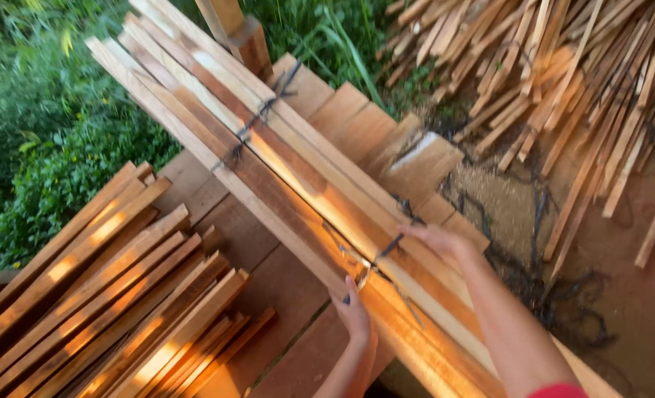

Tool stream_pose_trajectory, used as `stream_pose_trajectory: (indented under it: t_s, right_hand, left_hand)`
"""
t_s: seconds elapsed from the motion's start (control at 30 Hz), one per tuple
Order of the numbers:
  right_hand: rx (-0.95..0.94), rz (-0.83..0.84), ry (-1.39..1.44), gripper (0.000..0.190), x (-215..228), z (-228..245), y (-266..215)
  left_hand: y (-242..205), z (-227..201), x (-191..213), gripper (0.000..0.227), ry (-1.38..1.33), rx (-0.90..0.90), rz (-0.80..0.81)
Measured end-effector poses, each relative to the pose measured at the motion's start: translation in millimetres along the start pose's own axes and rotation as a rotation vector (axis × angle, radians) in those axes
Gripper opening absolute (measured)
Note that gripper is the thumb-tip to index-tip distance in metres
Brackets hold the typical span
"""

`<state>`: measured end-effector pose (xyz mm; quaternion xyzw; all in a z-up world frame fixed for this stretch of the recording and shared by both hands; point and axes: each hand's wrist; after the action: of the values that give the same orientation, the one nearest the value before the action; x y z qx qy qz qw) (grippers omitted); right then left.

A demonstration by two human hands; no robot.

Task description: Sorting and aligning thin wood slats on a workbench for preparation.

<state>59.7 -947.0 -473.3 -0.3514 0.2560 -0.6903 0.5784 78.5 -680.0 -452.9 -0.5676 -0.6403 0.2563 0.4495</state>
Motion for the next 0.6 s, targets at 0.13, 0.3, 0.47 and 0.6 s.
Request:
stream_pose_trajectory:
  t_s: [0.13,0.3,0.47,0.6]
  right_hand:
    - [-0.052,-0.028,0.082,0.092,-5.3,24.6,-10.0]
    - [-0.097,0.027,-0.045,0.096,0.4,35.9,-26.1]
    - [0.067,-0.042,-0.099,0.084,13.2,57.9,4.3]
    - [0.418,-0.232,0.13,0.066,-7.5,108.4,56.6]
  left_hand:
    - [-17.0,-28.1,8.5,0.1,0.016,0.086,0.008]
    - [-33.6,-44.4,18.9,0.097,0.209,0.187,0.105]
    - [0.5,-111.8,34.2,0.105,0.107,-0.009,0.045]
    - [50.2,-178.2,29.0,0.102,0.019,-0.171,0.02]
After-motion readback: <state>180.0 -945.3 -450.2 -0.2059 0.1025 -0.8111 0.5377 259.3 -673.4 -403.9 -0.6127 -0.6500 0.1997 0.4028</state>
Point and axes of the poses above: each hand's wrist, its own y-axis towards the middle knuckle, its own x-axis out of the back of the hand, z = x × y, and after that the axes turned 11 degrees about x, right-handed
